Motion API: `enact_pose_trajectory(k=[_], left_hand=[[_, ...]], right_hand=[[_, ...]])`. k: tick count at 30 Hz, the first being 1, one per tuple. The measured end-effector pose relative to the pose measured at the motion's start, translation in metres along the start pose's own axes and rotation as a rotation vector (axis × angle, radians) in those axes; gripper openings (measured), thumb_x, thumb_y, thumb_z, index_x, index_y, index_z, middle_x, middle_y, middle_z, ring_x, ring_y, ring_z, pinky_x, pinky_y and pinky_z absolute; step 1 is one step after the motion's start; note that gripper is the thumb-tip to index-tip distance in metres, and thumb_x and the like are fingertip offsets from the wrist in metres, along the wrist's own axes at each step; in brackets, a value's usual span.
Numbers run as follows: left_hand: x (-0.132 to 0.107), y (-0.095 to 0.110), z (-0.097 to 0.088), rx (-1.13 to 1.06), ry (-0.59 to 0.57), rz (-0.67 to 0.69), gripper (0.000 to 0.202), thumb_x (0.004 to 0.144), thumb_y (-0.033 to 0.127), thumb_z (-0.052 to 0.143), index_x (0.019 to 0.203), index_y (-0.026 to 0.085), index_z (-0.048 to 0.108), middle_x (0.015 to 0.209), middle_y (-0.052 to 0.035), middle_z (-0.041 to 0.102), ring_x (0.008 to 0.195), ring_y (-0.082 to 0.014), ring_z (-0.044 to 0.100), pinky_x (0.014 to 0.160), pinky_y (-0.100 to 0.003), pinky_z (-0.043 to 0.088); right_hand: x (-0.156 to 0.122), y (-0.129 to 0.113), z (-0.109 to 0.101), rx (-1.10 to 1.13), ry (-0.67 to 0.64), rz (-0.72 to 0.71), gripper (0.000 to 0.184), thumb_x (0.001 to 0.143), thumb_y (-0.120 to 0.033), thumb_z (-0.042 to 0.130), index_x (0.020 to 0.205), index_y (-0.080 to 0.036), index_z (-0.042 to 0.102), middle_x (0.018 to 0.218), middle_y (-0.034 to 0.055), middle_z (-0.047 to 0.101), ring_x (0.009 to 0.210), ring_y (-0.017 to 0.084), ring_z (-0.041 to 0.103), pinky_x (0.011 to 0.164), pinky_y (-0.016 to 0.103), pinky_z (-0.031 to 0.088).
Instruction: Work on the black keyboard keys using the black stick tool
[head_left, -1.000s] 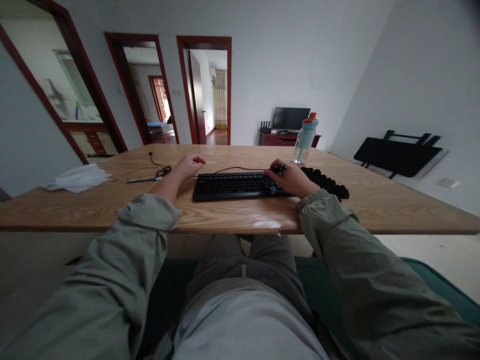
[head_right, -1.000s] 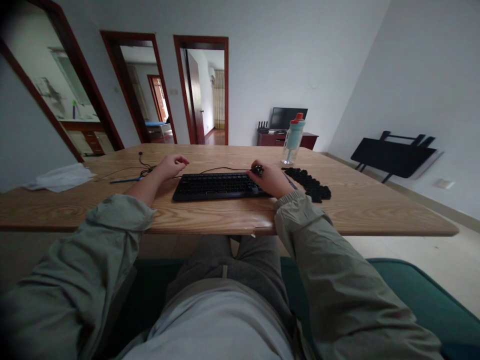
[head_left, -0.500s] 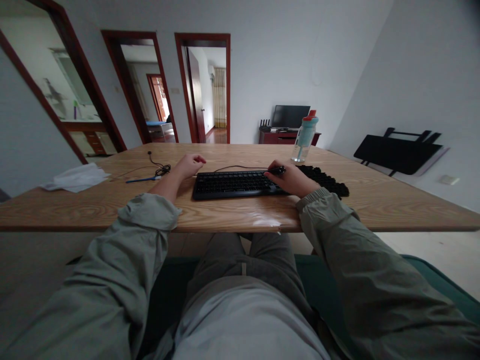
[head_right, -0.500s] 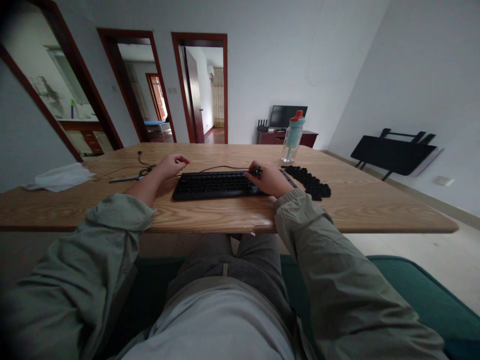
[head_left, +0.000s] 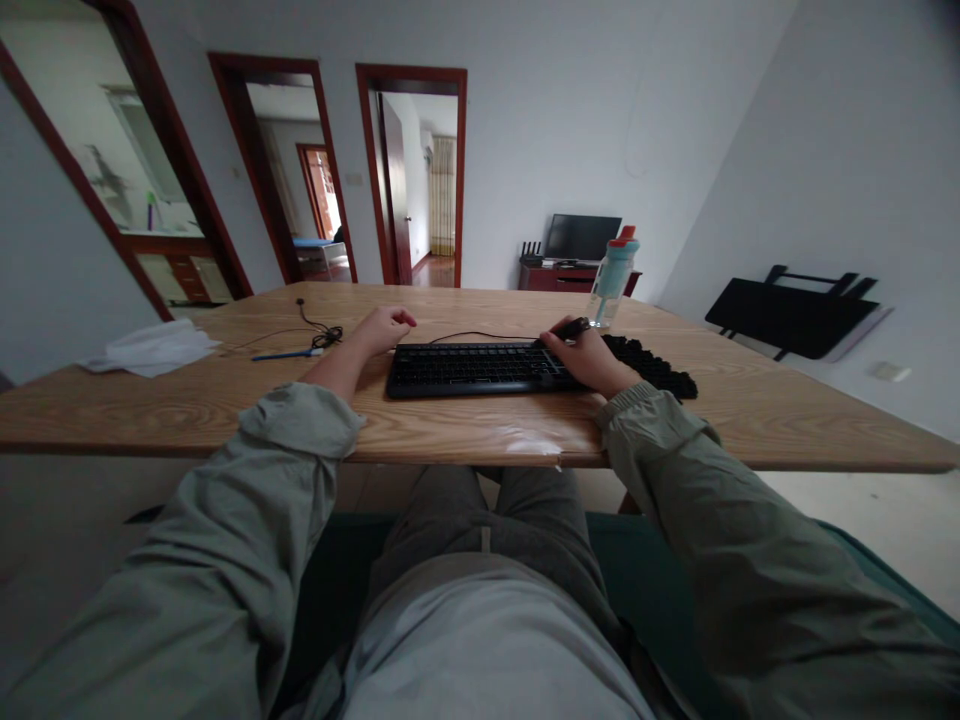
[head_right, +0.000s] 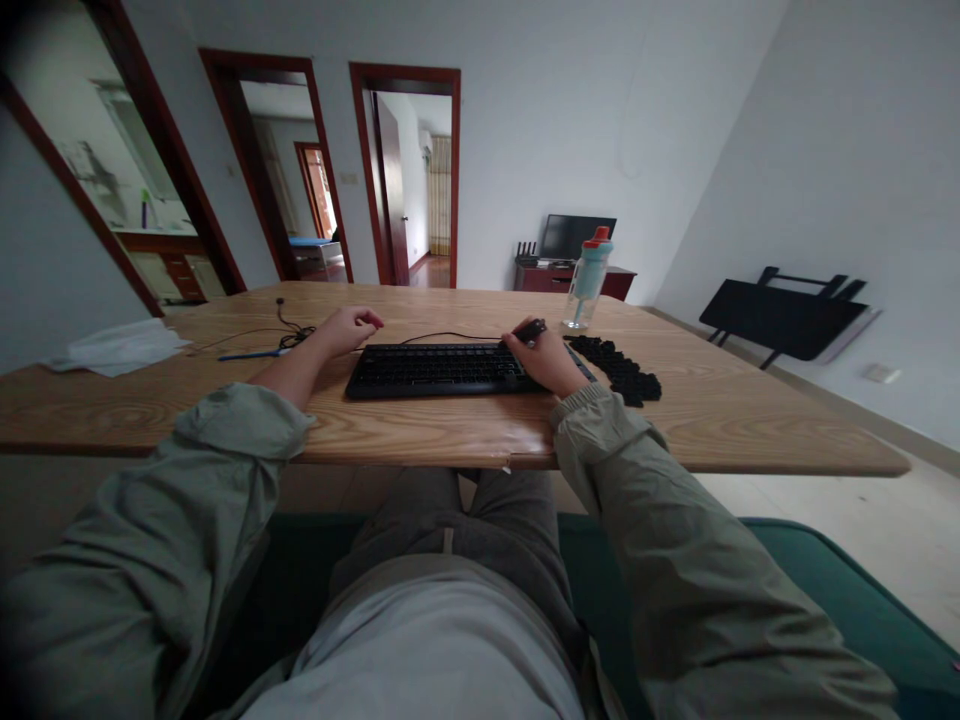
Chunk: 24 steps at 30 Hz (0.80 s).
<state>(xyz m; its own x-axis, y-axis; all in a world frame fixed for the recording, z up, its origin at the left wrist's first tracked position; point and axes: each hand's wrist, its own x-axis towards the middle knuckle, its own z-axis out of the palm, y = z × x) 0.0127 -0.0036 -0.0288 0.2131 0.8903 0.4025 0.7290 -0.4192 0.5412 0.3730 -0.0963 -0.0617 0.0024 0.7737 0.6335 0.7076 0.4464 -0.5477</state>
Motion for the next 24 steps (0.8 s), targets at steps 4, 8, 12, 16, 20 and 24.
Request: enact_pose_trajectory(k=[4, 8, 12, 16, 20, 24], left_hand=[[0.002, -0.001, 0.001, -0.005, 0.002, -0.003, 0.026, 0.071, 0.019, 0.057, 0.089, 0.013, 0.074, 0.075, -0.0041, 0.07, 0.074, -0.0185, 0.062, 0.077, -0.028, 0.05], [0.003, -0.002, 0.002, 0.003, -0.01, 0.015, 0.026, 0.07, 0.02, 0.056, 0.088, 0.015, 0.074, 0.079, -0.0044, 0.071, 0.076, -0.0191, 0.062, 0.076, -0.028, 0.05], [0.005, -0.005, 0.004, 0.009, -0.023, 0.028, 0.028, 0.069, 0.021, 0.054, 0.088, 0.014, 0.074, 0.08, -0.0048, 0.07, 0.073, -0.0189, 0.06, 0.073, -0.029, 0.049], [0.007, -0.009, 0.005, -0.006, -0.034, 0.026, 0.027, 0.068, 0.023, 0.055, 0.087, 0.015, 0.073, 0.074, -0.0037, 0.068, 0.07, -0.0182, 0.059, 0.07, -0.028, 0.048], [0.007, -0.011, 0.006, -0.011, -0.043, 0.04, 0.028, 0.069, 0.022, 0.054, 0.088, 0.015, 0.073, 0.07, -0.0029, 0.066, 0.069, -0.0179, 0.057, 0.068, -0.027, 0.047], [0.007, -0.009, 0.007, -0.005, -0.041, 0.018, 0.029, 0.07, 0.021, 0.053, 0.089, 0.015, 0.074, 0.069, -0.0026, 0.065, 0.068, -0.0178, 0.057, 0.066, -0.027, 0.047]], right_hand=[[-0.003, -0.009, 0.0, -0.062, -0.026, -0.052, 0.028, 0.088, -0.047, 0.06, 0.089, -0.019, 0.06, 0.075, 0.0033, 0.063, 0.07, 0.019, 0.057, 0.069, 0.032, 0.045], [0.002, -0.013, 0.001, -0.117, -0.038, -0.092, 0.027, 0.088, -0.046, 0.059, 0.087, -0.019, 0.06, 0.073, 0.0035, 0.063, 0.066, 0.018, 0.056, 0.066, 0.031, 0.042], [0.02, -0.009, 0.007, -0.121, -0.041, -0.023, 0.028, 0.086, -0.045, 0.06, 0.079, -0.018, 0.059, 0.07, 0.0046, 0.062, 0.063, 0.018, 0.054, 0.061, 0.03, 0.04], [0.037, -0.008, 0.016, -0.136, -0.023, 0.031, 0.028, 0.085, -0.041, 0.06, 0.07, -0.018, 0.057, 0.066, 0.0041, 0.06, 0.065, 0.018, 0.053, 0.062, 0.029, 0.039], [0.049, -0.009, 0.026, -0.086, 0.003, 0.128, 0.026, 0.084, -0.035, 0.059, 0.066, -0.017, 0.056, 0.065, 0.0041, 0.059, 0.064, 0.017, 0.054, 0.061, 0.028, 0.039], [0.06, -0.014, 0.044, 0.294, 0.05, 0.28, 0.017, 0.082, -0.022, 0.053, 0.066, -0.018, 0.054, 0.06, 0.0013, 0.056, 0.059, 0.013, 0.054, 0.057, 0.024, 0.043]])
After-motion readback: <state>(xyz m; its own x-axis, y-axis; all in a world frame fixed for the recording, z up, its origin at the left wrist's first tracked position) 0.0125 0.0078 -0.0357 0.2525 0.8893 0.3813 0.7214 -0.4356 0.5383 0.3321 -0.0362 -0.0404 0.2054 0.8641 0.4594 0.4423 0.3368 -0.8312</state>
